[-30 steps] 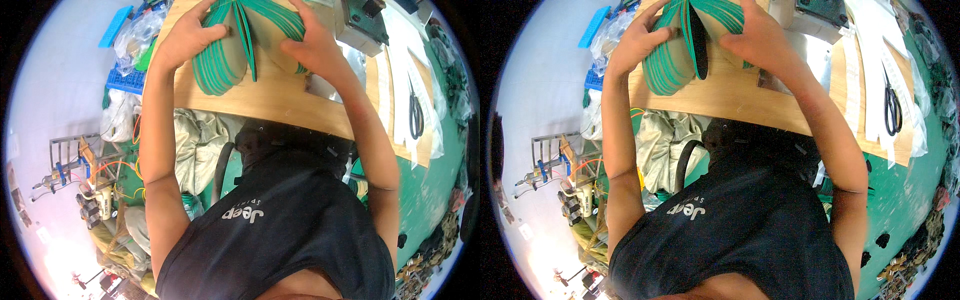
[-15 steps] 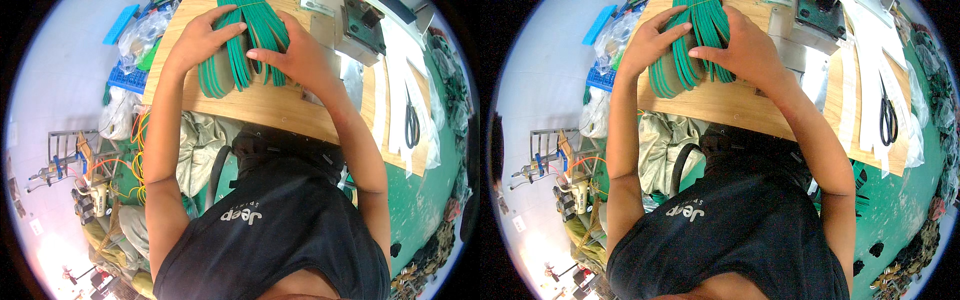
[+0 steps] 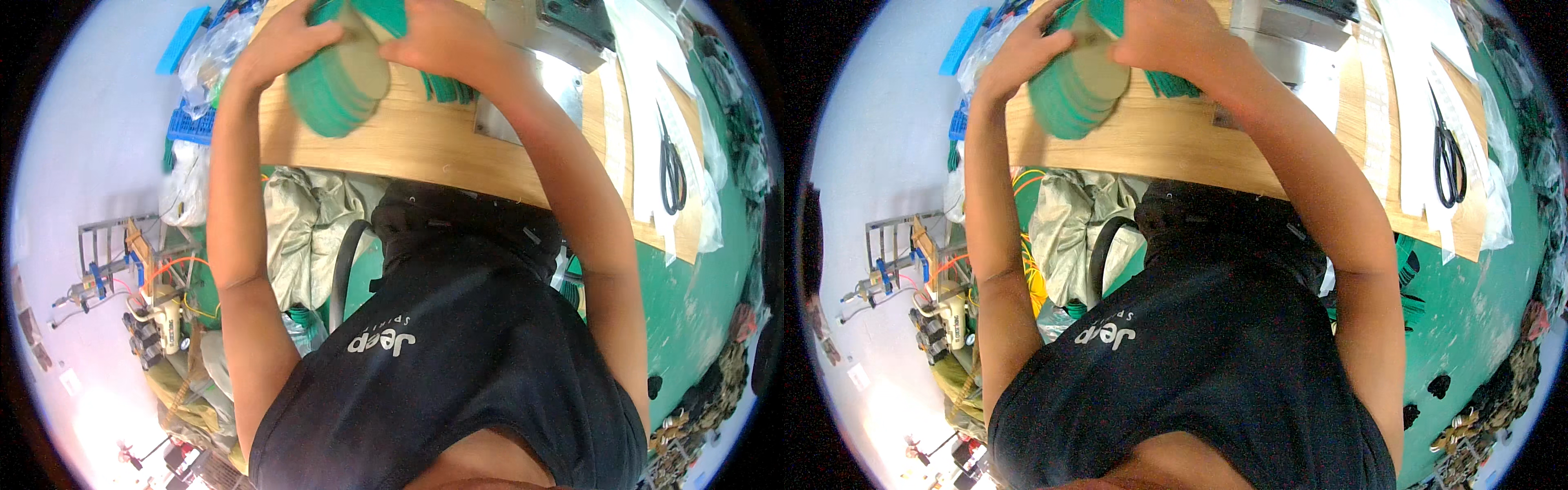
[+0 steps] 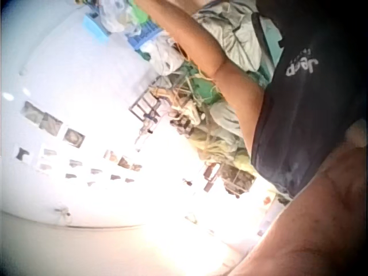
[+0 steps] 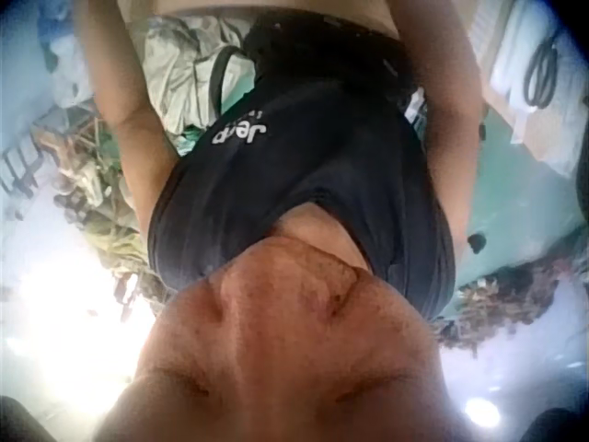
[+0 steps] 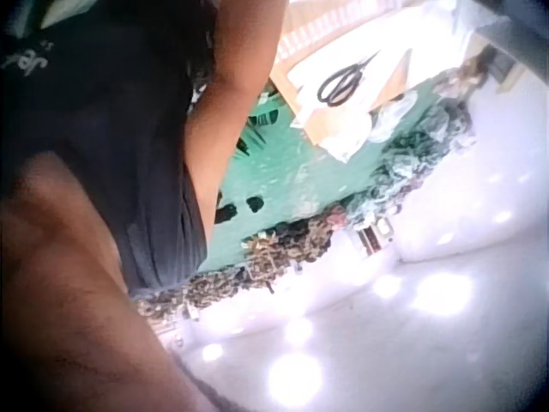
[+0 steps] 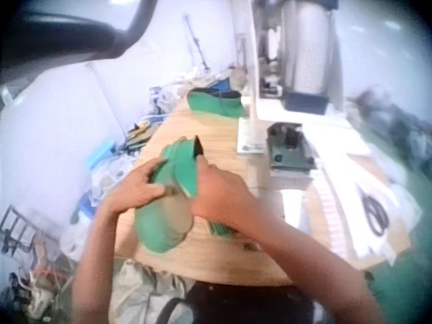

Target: The person cuts small circular labels from a plastic sheet using scissors and applies them to a stack of green insoles on a wooden table, then secures the stack with a rubber band and places it into a box.

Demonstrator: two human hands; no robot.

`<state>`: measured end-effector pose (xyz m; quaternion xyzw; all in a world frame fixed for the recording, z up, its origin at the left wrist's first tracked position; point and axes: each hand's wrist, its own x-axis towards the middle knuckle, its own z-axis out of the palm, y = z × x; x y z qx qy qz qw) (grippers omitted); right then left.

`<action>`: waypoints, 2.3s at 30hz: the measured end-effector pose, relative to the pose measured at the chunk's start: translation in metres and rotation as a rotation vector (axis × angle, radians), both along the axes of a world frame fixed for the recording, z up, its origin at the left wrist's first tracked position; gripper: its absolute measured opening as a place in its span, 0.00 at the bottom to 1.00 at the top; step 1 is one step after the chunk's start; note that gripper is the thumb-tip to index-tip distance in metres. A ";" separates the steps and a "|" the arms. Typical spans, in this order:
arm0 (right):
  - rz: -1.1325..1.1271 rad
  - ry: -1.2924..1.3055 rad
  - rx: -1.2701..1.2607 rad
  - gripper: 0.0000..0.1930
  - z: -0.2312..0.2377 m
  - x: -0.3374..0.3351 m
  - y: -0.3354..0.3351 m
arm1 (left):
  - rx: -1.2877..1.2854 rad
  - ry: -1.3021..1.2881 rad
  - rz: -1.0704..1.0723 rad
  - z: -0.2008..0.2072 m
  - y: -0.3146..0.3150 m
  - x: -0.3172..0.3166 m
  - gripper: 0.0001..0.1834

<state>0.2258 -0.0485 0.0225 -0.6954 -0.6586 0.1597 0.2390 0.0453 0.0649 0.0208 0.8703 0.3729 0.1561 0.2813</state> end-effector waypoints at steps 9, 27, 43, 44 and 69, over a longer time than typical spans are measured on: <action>-0.019 0.060 0.287 0.20 -0.017 0.012 -0.037 | -0.221 -0.393 0.157 -0.045 0.092 0.038 0.32; 0.391 0.614 0.205 0.43 -0.034 -0.036 -0.118 | -0.201 -0.190 -0.072 -0.003 -0.106 -0.019 0.41; 0.318 -0.264 0.162 0.31 -0.005 -0.014 -0.059 | 0.017 -0.244 -0.038 -0.042 -0.078 -0.098 0.38; 0.313 -0.311 0.223 0.33 -0.012 -0.001 -0.065 | -0.098 -0.298 0.063 -0.045 -0.080 -0.099 0.32; 0.163 -0.005 0.370 0.32 -0.054 0.051 -0.118 | 0.341 -0.251 -0.159 -0.049 -0.087 -0.077 0.37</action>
